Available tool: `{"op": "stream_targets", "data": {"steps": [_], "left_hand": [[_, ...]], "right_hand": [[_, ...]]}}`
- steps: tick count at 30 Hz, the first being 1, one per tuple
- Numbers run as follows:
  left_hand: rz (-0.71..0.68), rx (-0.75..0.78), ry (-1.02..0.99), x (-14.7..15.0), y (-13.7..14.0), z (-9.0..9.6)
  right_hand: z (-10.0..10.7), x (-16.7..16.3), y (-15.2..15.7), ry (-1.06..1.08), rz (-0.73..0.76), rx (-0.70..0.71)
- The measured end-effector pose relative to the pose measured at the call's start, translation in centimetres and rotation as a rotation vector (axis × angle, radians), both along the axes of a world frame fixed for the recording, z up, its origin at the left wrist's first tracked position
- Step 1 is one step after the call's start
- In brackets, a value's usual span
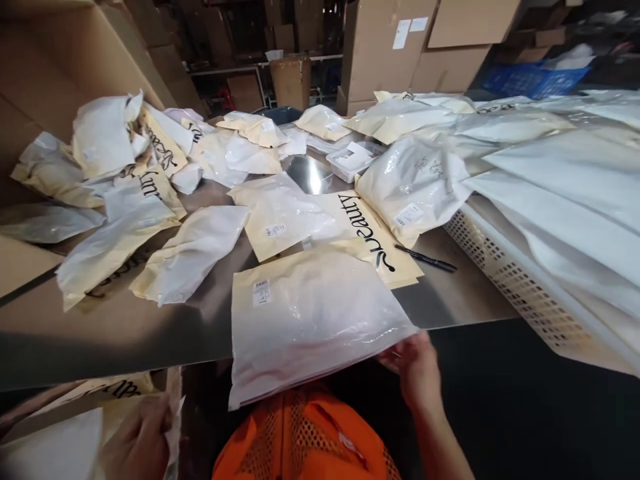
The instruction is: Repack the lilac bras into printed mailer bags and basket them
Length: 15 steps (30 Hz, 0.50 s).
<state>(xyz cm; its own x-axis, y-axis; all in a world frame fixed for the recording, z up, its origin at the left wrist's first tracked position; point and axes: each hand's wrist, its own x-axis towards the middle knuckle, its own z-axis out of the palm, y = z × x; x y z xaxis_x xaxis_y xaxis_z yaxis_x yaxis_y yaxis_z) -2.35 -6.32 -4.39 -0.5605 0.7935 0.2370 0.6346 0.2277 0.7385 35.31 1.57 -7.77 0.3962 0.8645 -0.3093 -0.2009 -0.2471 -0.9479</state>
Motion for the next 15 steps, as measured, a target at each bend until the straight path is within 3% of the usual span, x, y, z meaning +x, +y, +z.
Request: {"op": "stream_targets", "data": {"steps": [3,6,9,11,13,15], "left_hand": [[-0.454,0.228,0.365,1.8,1.1,1.6],[-0.857,0.3,0.662,6.6,3.7,2.7],[-1.039,0.112,0.787,11.3,6.4,3.2],[-1.144,0.003,0.793,12.8,8.0,3.8],[-1.24,-0.022,0.761,12.6,9.7,5.0],[-1.218,-0.008,0.593,11.1,11.7,6.8]], "right_hand": [[-0.9,-2.1,-0.7,-0.1,0.163,-0.161],[-0.8,-4.2,-1.5,-0.109,0.217,-0.088],[0.5,-5.5,-1.3,-0.189,0.2,0.024],[1.6,-5.4,-0.4,-0.267,0.203,0.117],[2.4,-4.3,1.2,-0.324,0.233,0.213],[2.9,-2.3,2.9,-0.389,0.253,0.25]]}}
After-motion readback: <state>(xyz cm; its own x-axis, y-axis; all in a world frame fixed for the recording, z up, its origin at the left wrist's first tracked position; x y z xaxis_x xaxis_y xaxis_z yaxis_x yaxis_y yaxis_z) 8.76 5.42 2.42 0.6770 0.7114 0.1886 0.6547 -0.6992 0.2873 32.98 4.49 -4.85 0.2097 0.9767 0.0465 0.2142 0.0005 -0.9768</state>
